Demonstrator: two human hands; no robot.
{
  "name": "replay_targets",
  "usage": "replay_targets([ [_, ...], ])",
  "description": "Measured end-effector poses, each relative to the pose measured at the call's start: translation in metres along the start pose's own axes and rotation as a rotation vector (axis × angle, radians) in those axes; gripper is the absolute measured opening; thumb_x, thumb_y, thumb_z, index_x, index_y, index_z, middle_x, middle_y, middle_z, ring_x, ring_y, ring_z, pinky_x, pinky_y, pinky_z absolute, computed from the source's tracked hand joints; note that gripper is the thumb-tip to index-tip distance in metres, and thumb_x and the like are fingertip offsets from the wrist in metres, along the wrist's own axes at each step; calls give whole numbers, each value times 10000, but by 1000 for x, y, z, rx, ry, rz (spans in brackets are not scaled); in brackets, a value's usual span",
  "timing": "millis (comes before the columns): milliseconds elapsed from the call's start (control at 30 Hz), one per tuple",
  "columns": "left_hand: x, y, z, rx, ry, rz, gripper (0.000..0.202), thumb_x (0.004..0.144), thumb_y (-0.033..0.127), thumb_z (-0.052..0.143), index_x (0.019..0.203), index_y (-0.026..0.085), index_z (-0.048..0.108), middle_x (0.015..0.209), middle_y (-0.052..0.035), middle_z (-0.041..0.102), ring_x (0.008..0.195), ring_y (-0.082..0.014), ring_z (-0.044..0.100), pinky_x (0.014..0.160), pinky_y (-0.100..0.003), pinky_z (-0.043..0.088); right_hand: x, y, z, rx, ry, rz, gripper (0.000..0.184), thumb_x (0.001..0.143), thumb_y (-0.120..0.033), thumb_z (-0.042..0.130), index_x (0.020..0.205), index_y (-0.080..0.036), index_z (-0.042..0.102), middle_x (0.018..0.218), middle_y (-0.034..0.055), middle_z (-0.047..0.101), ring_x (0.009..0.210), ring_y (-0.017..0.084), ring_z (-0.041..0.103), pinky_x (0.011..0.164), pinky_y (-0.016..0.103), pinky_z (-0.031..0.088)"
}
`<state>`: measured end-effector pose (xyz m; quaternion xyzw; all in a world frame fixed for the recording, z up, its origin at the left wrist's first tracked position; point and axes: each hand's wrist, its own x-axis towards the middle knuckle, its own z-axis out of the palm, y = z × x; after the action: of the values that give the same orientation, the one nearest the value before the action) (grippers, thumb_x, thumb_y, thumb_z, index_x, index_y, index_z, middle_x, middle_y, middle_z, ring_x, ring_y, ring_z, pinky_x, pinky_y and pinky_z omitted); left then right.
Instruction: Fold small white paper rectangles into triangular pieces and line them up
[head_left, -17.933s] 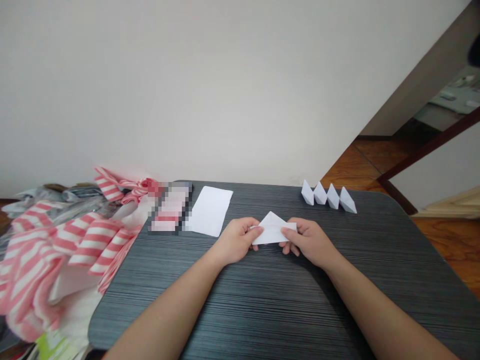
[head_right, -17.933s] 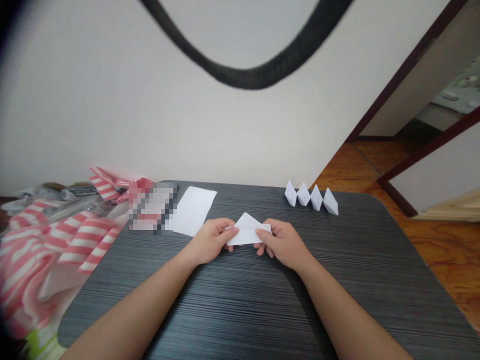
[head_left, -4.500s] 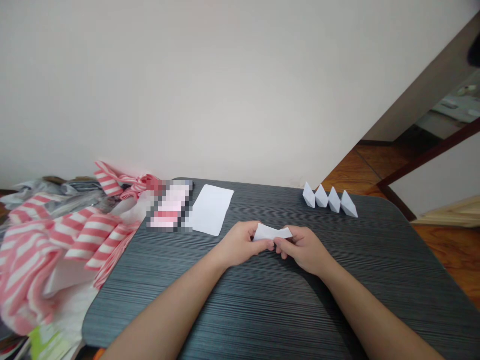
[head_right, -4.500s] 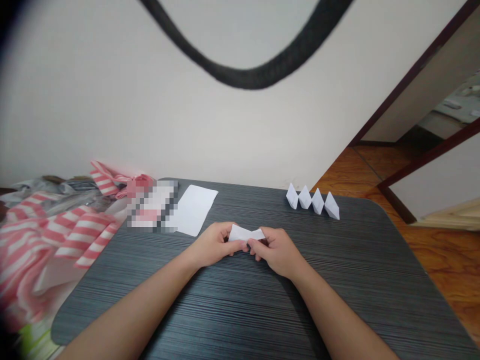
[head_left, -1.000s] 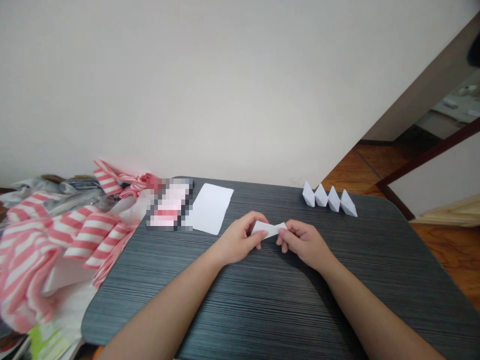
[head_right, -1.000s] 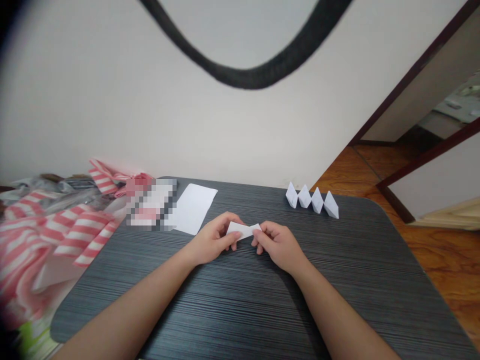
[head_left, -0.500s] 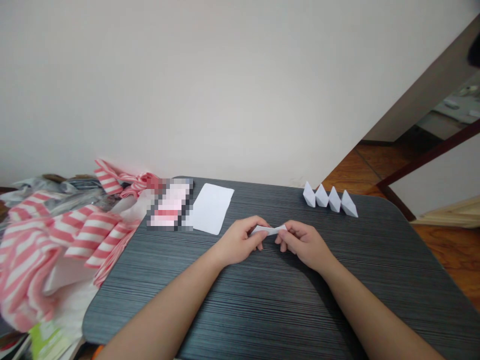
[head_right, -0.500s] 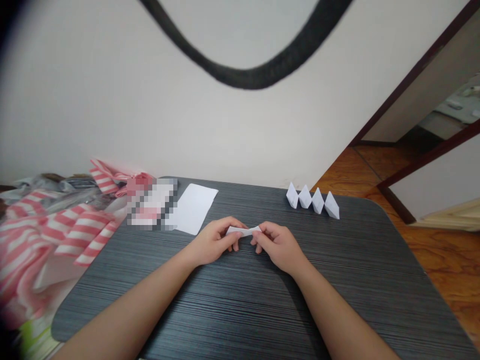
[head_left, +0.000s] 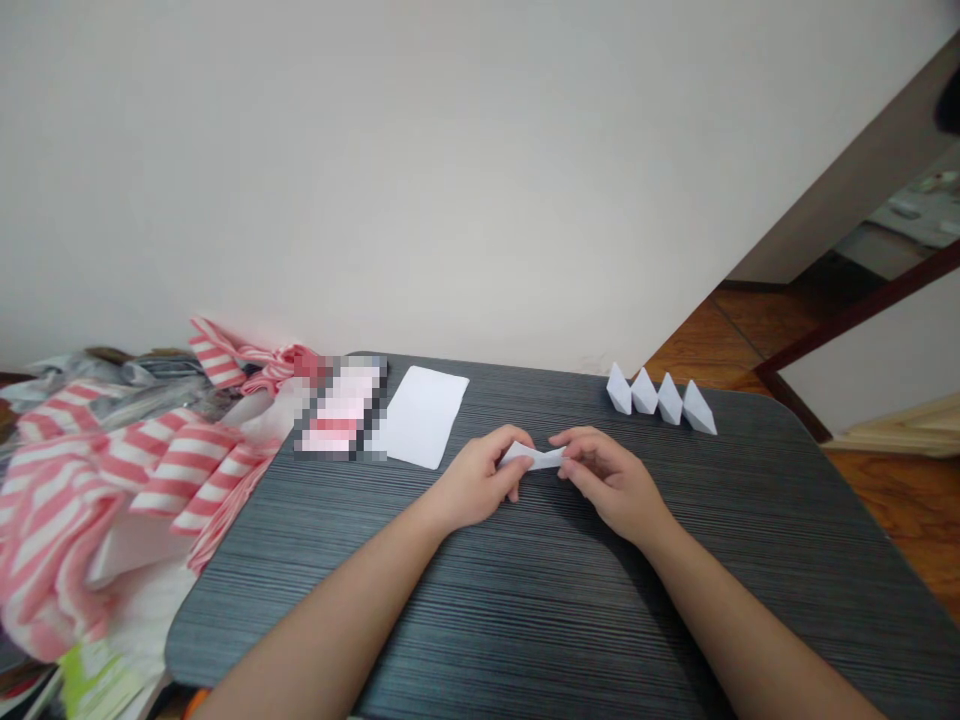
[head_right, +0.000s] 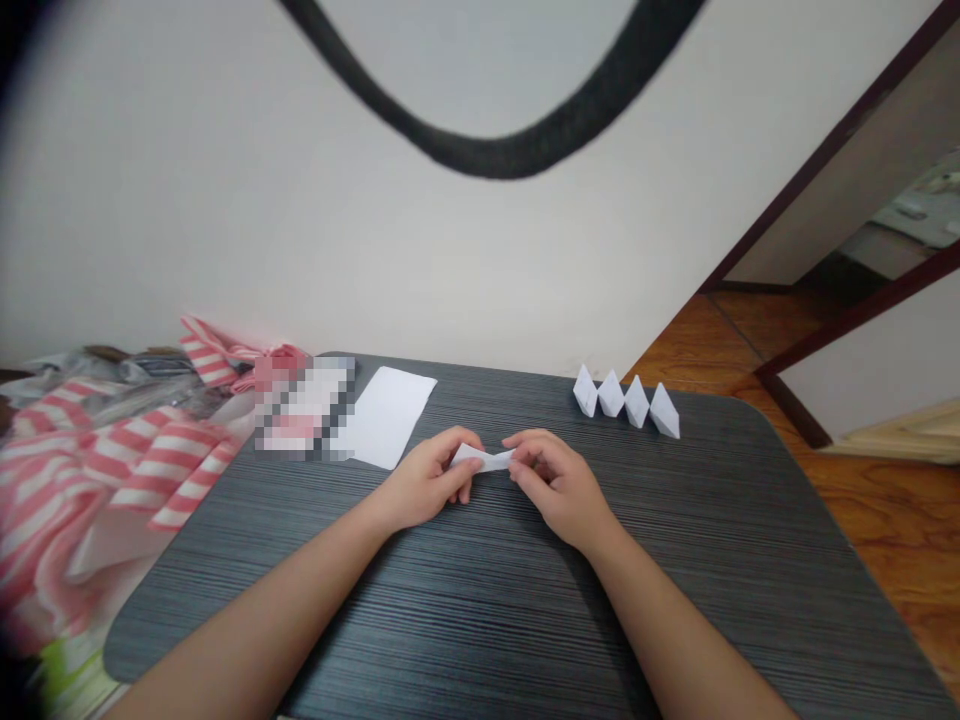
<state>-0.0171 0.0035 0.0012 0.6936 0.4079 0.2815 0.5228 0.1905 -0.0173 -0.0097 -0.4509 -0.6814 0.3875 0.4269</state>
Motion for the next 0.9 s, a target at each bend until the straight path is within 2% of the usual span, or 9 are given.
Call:
replay_targets([
  [200,0,-1,0,-1,-17,15,205,900,333,415,1003,188,519,581,33,576,505,-91,512,526,-196,389,1,3,0,-70,-47,15,92,848,-219,562,930,-218,604,1059,69,576,817,175,581,649,290,483],
  [367,0,2,-1,57,-49,64,216,863,319,488,984,167,584,675,1,608,587,-102,544,558,-205,397,1,1,0,-157,-48,14,92,869,-230,535,832,-201,613,899,49,591,739,158,568,653,285,463],
  [533,2,5,-2,149,-37,157,222,806,324,579,925,153,655,844,-38,643,730,-129,565,634,-218,411,1,-1,-1,-165,-21,-14,85,860,-226,549,814,-196,615,875,45,597,722,154,570,638,276,447],
  [700,1,3,-1,138,-46,71,251,854,351,501,879,153,654,669,-8,625,585,-102,542,564,-204,392,2,-6,-2,-169,-63,-23,159,872,-219,523,742,-188,609,842,42,602,758,161,581,690,286,443],
  [800,0,2,-1,109,-52,19,266,858,375,488,863,157,640,601,9,604,540,-95,532,525,-193,379,1,-3,0,-126,-58,53,96,883,-242,516,858,-203,599,751,19,592,676,148,578,634,277,449],
  [900,0,1,-1,86,-51,-9,268,858,384,482,856,159,627,595,14,601,520,-92,523,502,-189,374,-2,4,2,-31,9,107,87,869,-259,545,942,-214,539,699,-1,590,627,148,588,592,270,464],
])
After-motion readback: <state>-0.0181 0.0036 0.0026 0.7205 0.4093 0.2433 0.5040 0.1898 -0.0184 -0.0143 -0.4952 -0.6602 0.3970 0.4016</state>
